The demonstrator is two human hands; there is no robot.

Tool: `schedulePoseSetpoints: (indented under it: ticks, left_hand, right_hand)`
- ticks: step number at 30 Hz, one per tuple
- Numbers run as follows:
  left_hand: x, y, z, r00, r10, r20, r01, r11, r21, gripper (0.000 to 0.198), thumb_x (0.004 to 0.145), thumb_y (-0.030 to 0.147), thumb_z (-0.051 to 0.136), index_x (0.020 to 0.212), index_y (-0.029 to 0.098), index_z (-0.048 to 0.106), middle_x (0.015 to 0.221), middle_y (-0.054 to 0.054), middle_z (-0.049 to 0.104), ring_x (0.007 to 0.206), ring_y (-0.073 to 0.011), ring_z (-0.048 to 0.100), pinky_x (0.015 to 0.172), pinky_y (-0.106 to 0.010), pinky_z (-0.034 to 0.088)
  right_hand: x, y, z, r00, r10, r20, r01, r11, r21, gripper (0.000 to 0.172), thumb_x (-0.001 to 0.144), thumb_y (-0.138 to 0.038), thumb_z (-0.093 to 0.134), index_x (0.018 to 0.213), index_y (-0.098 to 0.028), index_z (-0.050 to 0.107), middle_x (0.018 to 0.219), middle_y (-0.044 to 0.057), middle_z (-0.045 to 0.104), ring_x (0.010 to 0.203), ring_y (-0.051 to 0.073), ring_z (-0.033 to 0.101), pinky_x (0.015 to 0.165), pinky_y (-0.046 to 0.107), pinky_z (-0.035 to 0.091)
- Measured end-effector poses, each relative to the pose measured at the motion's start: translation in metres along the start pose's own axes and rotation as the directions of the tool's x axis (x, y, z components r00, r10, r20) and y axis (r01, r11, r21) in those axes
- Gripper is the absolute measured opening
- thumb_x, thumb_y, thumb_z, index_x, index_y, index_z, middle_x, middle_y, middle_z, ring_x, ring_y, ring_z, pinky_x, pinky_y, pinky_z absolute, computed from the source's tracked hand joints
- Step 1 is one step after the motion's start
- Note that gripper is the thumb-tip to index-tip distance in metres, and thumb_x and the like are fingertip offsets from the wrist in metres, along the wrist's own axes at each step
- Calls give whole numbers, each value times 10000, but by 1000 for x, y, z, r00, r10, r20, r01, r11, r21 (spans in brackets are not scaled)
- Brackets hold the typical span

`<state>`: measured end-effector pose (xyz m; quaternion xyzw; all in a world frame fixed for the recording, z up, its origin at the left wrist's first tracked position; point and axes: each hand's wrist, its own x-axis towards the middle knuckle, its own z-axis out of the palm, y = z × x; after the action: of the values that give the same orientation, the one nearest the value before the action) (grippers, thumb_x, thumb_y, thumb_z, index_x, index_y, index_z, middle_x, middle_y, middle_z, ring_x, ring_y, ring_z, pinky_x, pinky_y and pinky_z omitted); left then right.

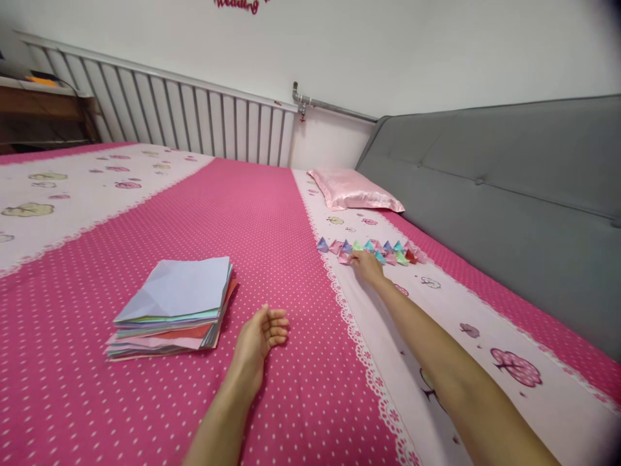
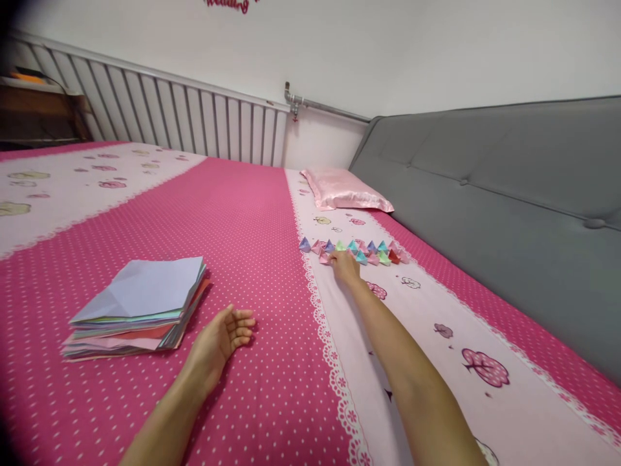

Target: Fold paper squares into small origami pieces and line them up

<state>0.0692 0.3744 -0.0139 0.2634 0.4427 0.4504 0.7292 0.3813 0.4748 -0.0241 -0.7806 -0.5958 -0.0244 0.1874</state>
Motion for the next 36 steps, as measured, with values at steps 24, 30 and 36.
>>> schedulePoseSetpoints:
  ticks: [24, 30, 36]
  left_hand:
    - [3, -3, -2, 1000, -3, 0, 3, 1000, -4, 300, 866, 261, 396, 733, 80, 596, 603, -61, 621, 458, -91, 545, 476, -192, 446]
    - [4, -4, -2, 1000, -9, -7, 9, 1000, -1, 316, 875, 264, 382, 742, 73, 595, 610, -62, 620, 454, -86, 542, 469, -188, 438]
    - [4, -4, -2, 1000, 5, -5, -5, 1000, 3, 312, 875, 271, 389, 754, 69, 594, 617, -62, 623, 462, -90, 547, 480, -190, 444]
  right_hand:
    - [-2, -39, 20, 990, -111, -83, 95, 980, -175, 331, 862, -380, 389, 1010, -270, 663, 1426, 34, 276, 1275, 341, 195, 1013, 505, 133]
    - [2, -42, 25, 997, -47, -60, 35, 982, -188, 362, 873, -395, 357, 1082, -293, 635, 1428, 18, 277, 1303, 339, 157, 1020, 517, 111]
    - [-33, -61, 14, 977, -87, -195, 62, 989, -131, 335, 850, -361, 431, 1095, -240, 626, 1389, 83, 345, 1266, 329, 247, 1003, 489, 189]
